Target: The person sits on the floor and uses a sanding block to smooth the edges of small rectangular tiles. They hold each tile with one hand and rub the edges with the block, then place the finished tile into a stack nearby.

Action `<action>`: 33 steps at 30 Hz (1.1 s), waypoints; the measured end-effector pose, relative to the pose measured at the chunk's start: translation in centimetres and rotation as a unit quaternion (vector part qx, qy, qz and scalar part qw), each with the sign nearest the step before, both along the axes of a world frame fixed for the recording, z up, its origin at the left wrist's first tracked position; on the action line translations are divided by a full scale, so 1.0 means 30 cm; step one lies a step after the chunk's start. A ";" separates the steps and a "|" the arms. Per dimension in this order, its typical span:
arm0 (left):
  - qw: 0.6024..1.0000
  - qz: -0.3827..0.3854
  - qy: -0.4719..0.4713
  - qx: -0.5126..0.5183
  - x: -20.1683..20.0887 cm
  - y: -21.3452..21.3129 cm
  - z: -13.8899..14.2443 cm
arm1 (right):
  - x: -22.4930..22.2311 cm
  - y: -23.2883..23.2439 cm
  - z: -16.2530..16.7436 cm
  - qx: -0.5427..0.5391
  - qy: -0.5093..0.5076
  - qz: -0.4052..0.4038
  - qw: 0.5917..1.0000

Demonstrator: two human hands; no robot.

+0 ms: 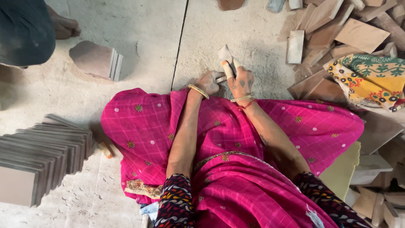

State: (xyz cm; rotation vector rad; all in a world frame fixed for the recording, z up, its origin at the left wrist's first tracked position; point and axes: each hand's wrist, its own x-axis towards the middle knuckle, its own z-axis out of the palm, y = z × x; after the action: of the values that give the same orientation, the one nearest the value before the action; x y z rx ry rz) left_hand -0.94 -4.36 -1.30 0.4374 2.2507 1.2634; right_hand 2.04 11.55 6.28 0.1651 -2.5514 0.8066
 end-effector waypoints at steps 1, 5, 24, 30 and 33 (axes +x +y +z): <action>1.000 -0.006 0.009 -0.011 -0.003 -0.001 -0.005 | 0.013 -0.004 0.011 -0.031 -0.005 0.018 0.999; 0.990 0.052 -0.084 0.100 -0.014 -0.012 0.000 | 0.149 0.003 0.064 -0.123 -0.043 0.017 0.991; 0.998 0.032 -0.042 0.041 0.010 -0.016 0.013 | 0.016 0.028 -0.080 -0.016 0.035 0.046 0.998; 0.993 0.005 -0.035 -0.116 0.023 0.015 0.115 | 0.073 0.007 0.029 -0.116 -0.010 0.032 0.993; 0.990 0.010 0.008 -0.139 0.031 0.024 0.148 | 0.107 0.005 0.020 -0.086 0.012 0.006 0.996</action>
State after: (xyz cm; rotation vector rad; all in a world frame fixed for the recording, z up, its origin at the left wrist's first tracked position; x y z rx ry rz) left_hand -0.01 -3.64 3.12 0.3226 2.4033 0.9366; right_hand 5.26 11.71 6.88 0.1333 -2.4461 1.0186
